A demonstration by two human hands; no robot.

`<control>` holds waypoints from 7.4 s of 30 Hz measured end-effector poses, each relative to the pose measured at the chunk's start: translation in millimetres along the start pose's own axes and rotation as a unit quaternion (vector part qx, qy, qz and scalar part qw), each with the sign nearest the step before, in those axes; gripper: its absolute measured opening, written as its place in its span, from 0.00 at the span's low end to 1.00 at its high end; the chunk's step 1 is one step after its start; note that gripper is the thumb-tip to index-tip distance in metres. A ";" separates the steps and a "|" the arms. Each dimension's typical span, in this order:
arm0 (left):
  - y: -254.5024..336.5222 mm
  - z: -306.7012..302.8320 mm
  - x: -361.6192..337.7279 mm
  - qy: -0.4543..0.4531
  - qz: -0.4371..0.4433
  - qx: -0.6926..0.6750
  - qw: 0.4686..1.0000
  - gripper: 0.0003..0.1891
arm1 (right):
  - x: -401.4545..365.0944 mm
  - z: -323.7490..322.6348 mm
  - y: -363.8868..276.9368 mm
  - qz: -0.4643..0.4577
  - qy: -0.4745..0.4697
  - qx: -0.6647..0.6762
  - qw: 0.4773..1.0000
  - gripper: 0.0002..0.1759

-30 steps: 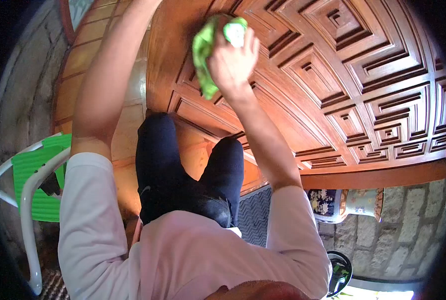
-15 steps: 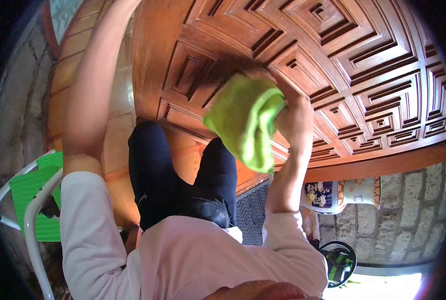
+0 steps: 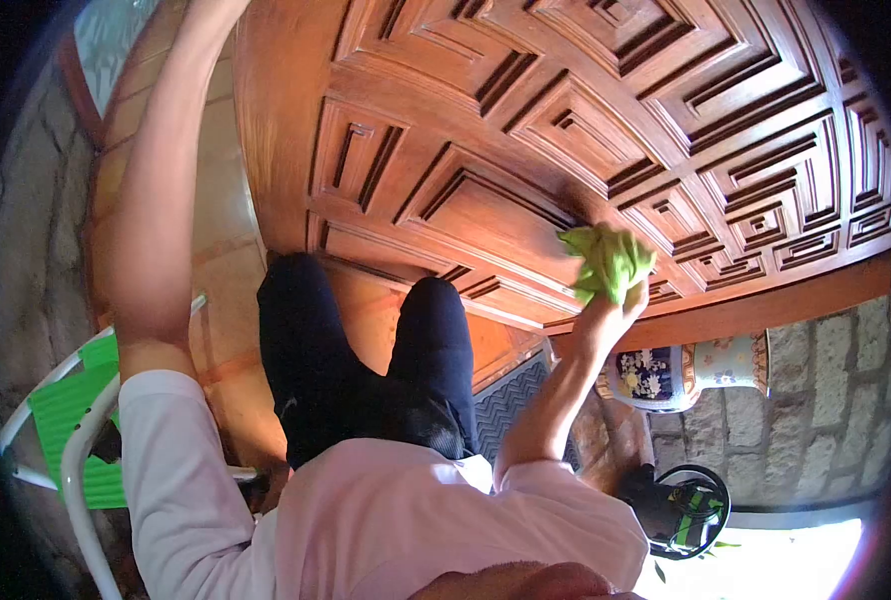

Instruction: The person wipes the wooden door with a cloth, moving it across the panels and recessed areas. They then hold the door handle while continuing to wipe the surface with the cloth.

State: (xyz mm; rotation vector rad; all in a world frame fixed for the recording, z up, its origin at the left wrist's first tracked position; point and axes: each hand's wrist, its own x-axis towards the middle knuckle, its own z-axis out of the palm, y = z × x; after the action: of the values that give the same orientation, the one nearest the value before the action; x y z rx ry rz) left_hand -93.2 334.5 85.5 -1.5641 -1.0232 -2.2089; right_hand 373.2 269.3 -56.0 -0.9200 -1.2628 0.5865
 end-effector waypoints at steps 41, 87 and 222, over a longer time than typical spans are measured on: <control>-11.5 6.0 3.3 -0.053 -0.042 -0.016 0.998 0.20 | 86.8 138.4 46.8 -0.306 -0.260 -0.311 0.861 0.24; -14.8 3.3 8.4 -0.040 -0.139 0.003 0.989 0.20 | 55.3 7.9 118.0 -0.306 0.008 -0.482 0.821 0.42; -63.9 -18.1 14.4 -0.007 -0.105 0.097 0.990 0.17 | 267.4 -268.8 11.4 -0.242 0.278 -0.441 0.818 0.22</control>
State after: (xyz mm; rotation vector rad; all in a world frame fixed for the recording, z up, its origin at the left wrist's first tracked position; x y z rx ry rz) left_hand -148.1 371.4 69.7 -1.4472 -1.4186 -2.1521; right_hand 697.2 422.4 68.8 -1.3213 -1.1322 -0.7236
